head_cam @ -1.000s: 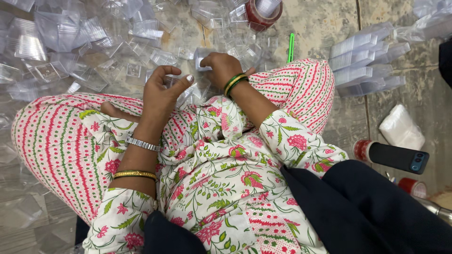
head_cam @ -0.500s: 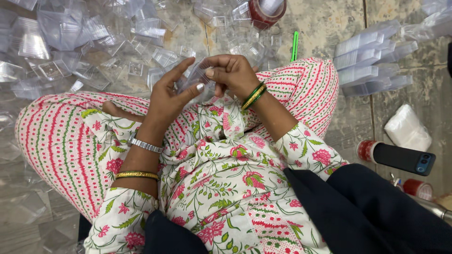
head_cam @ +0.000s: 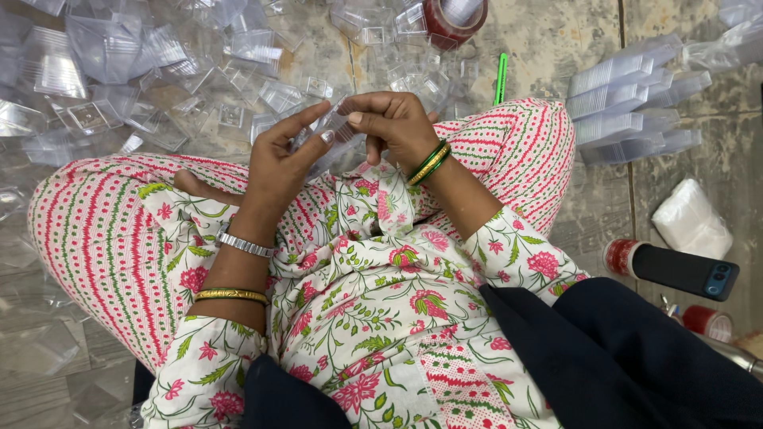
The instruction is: The person sits cross-legged on the floor and nests clear plastic cups one at a time, picking loose cups from piles around them and pressing each cup into a growing stack held on their lap, occasionally turning cups to orient them before nesting.
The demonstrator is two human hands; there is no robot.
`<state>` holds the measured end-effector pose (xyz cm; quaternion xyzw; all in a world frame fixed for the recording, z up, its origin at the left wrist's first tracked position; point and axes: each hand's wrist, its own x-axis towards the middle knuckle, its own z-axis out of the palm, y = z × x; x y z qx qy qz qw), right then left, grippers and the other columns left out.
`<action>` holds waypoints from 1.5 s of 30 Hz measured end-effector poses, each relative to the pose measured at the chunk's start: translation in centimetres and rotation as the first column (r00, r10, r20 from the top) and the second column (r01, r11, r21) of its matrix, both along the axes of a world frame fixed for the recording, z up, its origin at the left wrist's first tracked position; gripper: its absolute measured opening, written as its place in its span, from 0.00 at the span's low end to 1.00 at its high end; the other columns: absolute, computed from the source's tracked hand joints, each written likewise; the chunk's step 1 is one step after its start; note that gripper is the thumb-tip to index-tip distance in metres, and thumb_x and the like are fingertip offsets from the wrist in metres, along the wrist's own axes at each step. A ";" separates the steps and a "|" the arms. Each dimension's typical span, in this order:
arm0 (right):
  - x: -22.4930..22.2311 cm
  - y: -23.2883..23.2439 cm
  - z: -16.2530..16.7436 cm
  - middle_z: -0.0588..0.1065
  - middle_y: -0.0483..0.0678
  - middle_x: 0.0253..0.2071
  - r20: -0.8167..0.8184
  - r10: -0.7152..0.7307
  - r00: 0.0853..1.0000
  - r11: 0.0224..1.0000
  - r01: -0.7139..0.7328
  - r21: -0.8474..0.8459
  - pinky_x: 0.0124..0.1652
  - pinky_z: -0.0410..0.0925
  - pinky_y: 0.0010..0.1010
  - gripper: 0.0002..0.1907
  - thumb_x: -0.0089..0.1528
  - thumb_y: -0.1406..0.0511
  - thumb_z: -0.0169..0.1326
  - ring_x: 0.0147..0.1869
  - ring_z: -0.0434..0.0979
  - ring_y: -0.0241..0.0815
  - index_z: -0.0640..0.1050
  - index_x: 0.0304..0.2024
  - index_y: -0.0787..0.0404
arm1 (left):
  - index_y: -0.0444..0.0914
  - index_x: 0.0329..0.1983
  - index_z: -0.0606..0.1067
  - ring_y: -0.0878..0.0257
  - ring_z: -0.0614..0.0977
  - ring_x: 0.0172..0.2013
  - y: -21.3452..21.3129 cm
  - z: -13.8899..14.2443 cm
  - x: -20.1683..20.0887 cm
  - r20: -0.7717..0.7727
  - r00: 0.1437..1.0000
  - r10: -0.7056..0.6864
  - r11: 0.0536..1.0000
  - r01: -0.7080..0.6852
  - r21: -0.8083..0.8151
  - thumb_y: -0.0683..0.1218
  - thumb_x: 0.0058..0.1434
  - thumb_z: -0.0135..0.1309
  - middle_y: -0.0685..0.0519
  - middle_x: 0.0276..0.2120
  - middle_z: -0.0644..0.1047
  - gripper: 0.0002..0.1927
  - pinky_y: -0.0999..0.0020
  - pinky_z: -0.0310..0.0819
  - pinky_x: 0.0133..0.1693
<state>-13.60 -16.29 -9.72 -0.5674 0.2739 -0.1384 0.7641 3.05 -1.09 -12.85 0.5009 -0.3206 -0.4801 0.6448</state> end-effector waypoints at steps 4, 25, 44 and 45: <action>0.0 -0.2 0.1 0.82 0.52 0.38 0.011 0.012 1.000 1.000 -0.012 -0.002 0.23 0.69 0.22 0.13 0.67 0.69 0.57 0.22 0.75 0.33 0.80 0.52 0.72 | 0.33 0.65 0.74 0.69 0.79 0.54 0.0 -0.2 0.0 -0.034 0.999 0.000 1.000 -0.001 -0.012 0.37 0.66 0.56 0.49 0.60 0.77 0.23 0.73 0.76 0.54; 0.0 0.0 0.6 0.82 0.58 0.39 0.010 0.127 0.992 0.992 -0.126 -0.016 0.25 0.71 0.23 0.15 0.68 0.69 0.53 0.22 0.77 0.35 0.78 0.54 0.74 | 0.34 0.68 0.69 0.60 0.72 0.66 -0.2 -0.2 -0.1 0.163 0.986 -0.036 0.999 0.040 -0.017 0.42 0.67 0.59 0.46 0.66 0.72 0.27 0.66 0.67 0.65; -1.5 -6.0 -4.3 0.83 0.54 0.38 -0.148 -0.288 0.946 0.896 0.212 -0.389 0.31 0.77 0.24 0.10 0.67 0.67 0.56 0.32 0.83 0.33 0.81 0.49 0.65 | 0.44 0.62 0.60 0.62 0.80 0.29 0.4 0.1 0.7 -0.166 0.881 0.442 0.897 -0.436 0.074 0.48 0.74 0.57 0.50 0.43 0.75 0.22 0.69 0.76 0.26; -1.5 -5.7 -5.0 0.83 0.53 0.39 -0.195 -0.264 0.945 0.887 0.159 -0.433 0.34 0.79 0.24 0.10 0.65 0.68 0.58 0.36 0.84 0.33 0.81 0.49 0.65 | 0.43 0.62 0.60 0.61 0.79 0.28 0.4 0.2 0.6 -0.188 0.855 0.483 0.876 -0.475 0.088 0.50 0.75 0.57 0.49 0.43 0.75 0.22 0.69 0.76 0.26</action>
